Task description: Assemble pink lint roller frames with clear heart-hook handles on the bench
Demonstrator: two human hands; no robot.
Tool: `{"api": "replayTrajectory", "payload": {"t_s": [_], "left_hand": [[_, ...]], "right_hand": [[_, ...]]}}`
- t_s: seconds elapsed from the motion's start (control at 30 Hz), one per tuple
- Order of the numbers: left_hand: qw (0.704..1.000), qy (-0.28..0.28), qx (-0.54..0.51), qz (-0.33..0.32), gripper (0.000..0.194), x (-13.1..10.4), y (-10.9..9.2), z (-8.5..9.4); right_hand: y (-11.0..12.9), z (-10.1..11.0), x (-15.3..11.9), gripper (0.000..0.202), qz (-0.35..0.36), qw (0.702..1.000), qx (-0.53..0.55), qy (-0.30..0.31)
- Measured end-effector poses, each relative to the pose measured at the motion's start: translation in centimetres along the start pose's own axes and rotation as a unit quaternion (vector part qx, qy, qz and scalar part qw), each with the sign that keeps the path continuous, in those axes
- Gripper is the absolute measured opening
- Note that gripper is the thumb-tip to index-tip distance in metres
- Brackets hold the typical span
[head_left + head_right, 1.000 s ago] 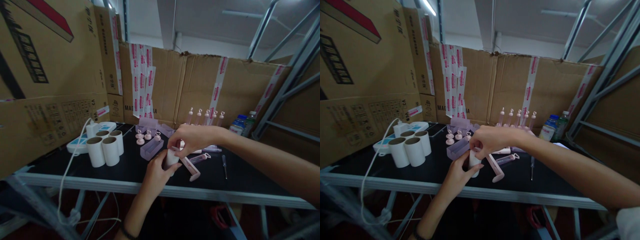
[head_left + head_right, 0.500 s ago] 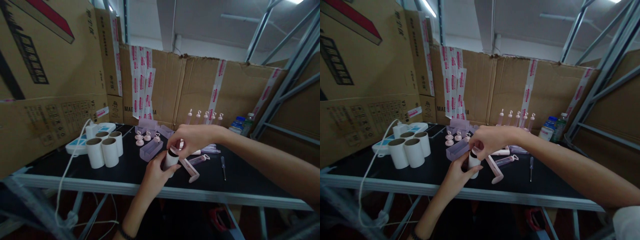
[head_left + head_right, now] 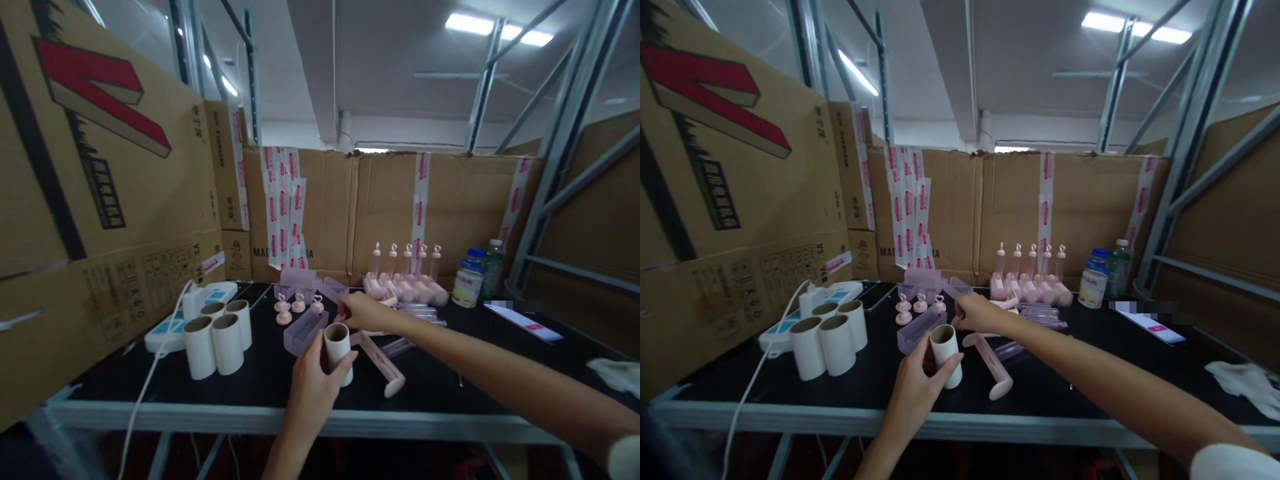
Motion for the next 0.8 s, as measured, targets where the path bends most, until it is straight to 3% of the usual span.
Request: {"api": "replayTrajectory", "payload": {"t_s": [0.13, 0.23, 0.3, 0.4, 0.53, 0.63, 0.8], "left_hand": [[0.999, -0.028, -0.031, 0.018, 0.04, 0.0, 0.0, 0.7], [0.988, -0.09, -0.123, 0.019, 0.046, 0.1, 0.2, 1.8], [0.969, -0.147, -0.196, 0.016, 0.049, 0.0, 0.6, 2.8], [0.931, -0.208, -0.299, 0.033, 0.049, -0.3, 1.5, 3.5], [0.886, -0.237, -0.394, 0.061, 0.054, -0.6, 1.9, 3.2], [0.877, -0.239, -0.413, 0.067, 0.057, -0.8, 1.7, 2.9], [0.887, -0.229, -0.397, 0.052, 0.053, -0.7, 1.5, 3.0]], "right_hand": [[0.1, -0.1, 0.0, 0.023, 0.013, 0.999, 0.032, -0.04], [0.1, 0.9, -1.6, 0.027, 0.035, 0.985, 0.121, -0.121], [0.1, 0.9, -3.2, 0.03, 0.043, 0.957, 0.247, -0.145], [0.6, -1.0, -5.5, 0.04, 0.027, 0.882, 0.458, -0.11], [2.4, -3.0, -7.9, 0.044, 0.014, 0.8, 0.592, -0.098], [2.8, -3.6, -8.6, 0.047, 0.003, 0.769, 0.627, -0.126], [2.5, -3.9, -8.4, 0.044, 0.001, 0.753, 0.641, -0.148]]}}
Point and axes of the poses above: each hand's wrist, its own x-axis towards the middle knuckle, its own z-axis out of the back of the hand, y = z × x, the point moved 9 cm from there along x, towards the middle knuckle, and after that the axes turned 5 degrees about y, right-handed, at the moved point
